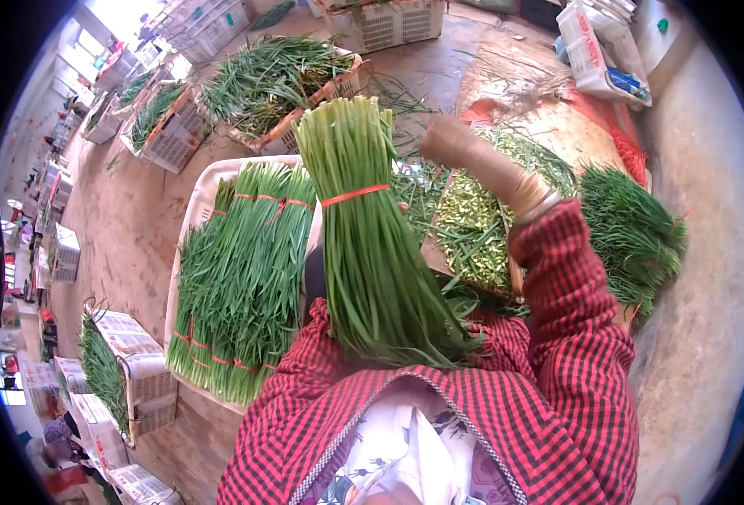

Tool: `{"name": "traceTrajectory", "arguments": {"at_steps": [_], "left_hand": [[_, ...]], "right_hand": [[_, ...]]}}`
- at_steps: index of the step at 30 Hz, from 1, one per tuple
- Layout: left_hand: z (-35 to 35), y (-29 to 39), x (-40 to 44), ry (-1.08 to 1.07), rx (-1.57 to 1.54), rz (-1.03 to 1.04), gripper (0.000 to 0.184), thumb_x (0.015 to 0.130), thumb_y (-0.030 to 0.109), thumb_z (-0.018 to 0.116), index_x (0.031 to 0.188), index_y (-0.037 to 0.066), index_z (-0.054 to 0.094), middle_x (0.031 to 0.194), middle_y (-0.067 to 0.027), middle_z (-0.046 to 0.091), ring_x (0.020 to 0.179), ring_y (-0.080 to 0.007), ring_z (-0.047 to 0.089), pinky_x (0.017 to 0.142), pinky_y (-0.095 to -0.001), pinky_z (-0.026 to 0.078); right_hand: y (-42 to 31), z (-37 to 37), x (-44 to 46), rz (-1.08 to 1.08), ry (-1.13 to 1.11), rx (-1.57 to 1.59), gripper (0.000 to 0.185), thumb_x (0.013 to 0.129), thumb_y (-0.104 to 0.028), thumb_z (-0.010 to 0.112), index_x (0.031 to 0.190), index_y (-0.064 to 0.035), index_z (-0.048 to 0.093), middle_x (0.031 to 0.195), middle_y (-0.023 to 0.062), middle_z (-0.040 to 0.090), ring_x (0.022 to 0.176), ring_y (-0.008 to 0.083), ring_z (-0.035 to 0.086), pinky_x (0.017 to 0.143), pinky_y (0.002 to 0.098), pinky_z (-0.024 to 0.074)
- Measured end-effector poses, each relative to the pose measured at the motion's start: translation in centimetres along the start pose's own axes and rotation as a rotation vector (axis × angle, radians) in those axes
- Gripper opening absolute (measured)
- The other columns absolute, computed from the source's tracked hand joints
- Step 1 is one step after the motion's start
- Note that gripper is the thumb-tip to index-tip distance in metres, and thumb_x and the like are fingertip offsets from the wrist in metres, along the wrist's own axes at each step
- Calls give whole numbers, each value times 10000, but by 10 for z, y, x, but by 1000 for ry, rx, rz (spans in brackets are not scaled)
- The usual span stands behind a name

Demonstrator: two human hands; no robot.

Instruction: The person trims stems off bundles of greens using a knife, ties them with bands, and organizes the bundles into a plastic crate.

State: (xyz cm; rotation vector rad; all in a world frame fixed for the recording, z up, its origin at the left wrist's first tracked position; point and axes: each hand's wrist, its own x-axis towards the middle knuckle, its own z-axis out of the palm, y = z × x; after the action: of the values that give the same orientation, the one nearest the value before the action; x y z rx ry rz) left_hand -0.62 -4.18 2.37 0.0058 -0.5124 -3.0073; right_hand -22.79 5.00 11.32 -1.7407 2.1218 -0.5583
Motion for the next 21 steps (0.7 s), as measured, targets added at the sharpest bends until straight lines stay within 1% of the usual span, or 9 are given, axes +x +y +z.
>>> {"name": "traceTrajectory", "arguments": {"at_steps": [1, 2, 3, 6, 10, 12, 14, 16, 21], "left_hand": [[1, 1, 0, 8, 15, 4, 651, 930, 565, 480, 1313, 38, 492, 1230, -84, 595, 1082, -192, 592, 945, -357, 490], [2, 3, -1, 13, 32, 10, 651, 930, 562, 482, 1316, 39, 490, 1229, -84, 595, 1084, -192, 592, 948, -355, 489], [3, 3, 0, 18, 49, 19, 650, 931, 560, 483, 1320, 39, 488, 1227, -85, 596, 1086, -192, 591, 950, -354, 488], [8, 7, 1, 34, 122, 48, 650, 932, 554, 488, 1330, 40, 482, 1224, -86, 597, 1091, -193, 589, 956, -350, 484], [3, 17, 4, 105, 303, 186, 651, 934, 546, 494, 1344, 42, 473, 1220, -88, 598, 1098, -193, 586, 964, -345, 480], [-5, 14, 8, 148, 287, 313, 699, 913, 380, 628, 1438, 20, 340, 1268, -110, 554, 1143, -207, 557, 1002, -340, 446], [29, 4, -4, 236, 994, 422, 977, 792, 225, 789, 1490, 2, 143, 1333, -129, 481, 1196, -215, 504, 1023, -341, 413], [22, -15, 8, 159, 1133, 526, 1238, 672, 180, 878, 1493, 6, -31, 1389, -150, 409, 1226, -221, 464, 1022, -344, 400], [9, -29, 18, 252, 1039, 518, 872, 699, 152, 837, 1382, 28, 310, 1282, -91, 496, 1154, -195, 512, 980, -342, 433]], "right_hand": [[18, 22, -10, -212, -63, 139, 580, 956, -365, 542, 1414, -60, 360, 1360, 188, 474, 1310, 284, 412, 1108, 374, 315], [-46, 26, -33, 160, -2, 970, 728, 896, -417, 627, 1432, -14, 344, 1392, 185, 454, 1311, 255, 414, 1110, 350, 300], [-64, 43, -30, 125, 83, 1030, 870, 829, -448, 705, 1442, 27, 309, 1387, 185, 463, 1258, 228, 459, 1095, 344, 318], [-75, 54, -30, 165, 137, 1324, 761, 833, -404, 717, 1373, 21, 389, 1229, 128, 580, 1109, 186, 560, 961, 335, 456], [-69, 57, -19, 145, 452, 1145, 689, 805, -336, 766, 1304, 15, 446, 1150, 90, 615, 1016, 161, 598, 886, 302, 491], [-62, 55, -15, 47, 588, 1025, 662, 782, -283, 794, 1275, 9, 461, 1154, 83, 617, 1019, 151, 595, 885, 297, 490], [-71, 54, -15, 64, 591, 988, 680, 765, -301, 805, 1262, 2, 454, 1148, 90, 628, 1017, 164, 606, 884, 306, 488], [-69, 63, -9, 104, 673, 765, 752, 747, -326, 808, 1296, -6, 407, 1139, 124, 637, 1023, 221, 627, 882, 330, 487], [-82, 63, -14, 111, 658, 469, 846, 735, -367, 797, 1369, -32, 348, 1157, 182, 621, 1036, 323, 630, 878, 372, 488]]}}
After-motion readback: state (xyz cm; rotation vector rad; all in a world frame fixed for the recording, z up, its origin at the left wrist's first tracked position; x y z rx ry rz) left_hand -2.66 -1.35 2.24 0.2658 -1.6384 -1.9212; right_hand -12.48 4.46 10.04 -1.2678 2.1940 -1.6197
